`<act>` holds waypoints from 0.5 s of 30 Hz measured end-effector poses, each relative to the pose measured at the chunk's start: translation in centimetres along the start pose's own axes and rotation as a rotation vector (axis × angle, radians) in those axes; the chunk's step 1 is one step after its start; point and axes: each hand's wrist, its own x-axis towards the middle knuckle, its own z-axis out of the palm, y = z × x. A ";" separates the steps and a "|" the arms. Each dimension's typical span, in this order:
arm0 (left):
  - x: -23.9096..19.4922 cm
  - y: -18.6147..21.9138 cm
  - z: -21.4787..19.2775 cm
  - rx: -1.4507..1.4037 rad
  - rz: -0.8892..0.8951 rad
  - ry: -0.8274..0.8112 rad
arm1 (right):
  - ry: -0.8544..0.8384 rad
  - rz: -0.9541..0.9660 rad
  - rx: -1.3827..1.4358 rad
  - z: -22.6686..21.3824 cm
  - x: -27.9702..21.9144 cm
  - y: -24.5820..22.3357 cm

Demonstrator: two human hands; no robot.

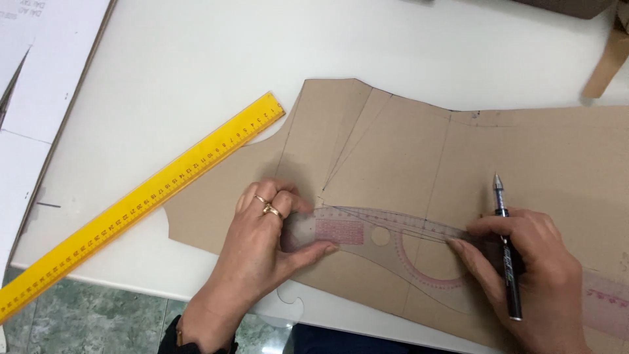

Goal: The person cuts a piece of brown cardboard along a drawn line using scissors. They then use a yellow ruler and a curved French curve ruler to draw straight and curved lines on the cardboard with a pen.

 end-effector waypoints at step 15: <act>0.0 0.2 -0.2 -0.014 0.020 -0.001 | 0.030 0.003 0.028 0.3 -0.3 0.2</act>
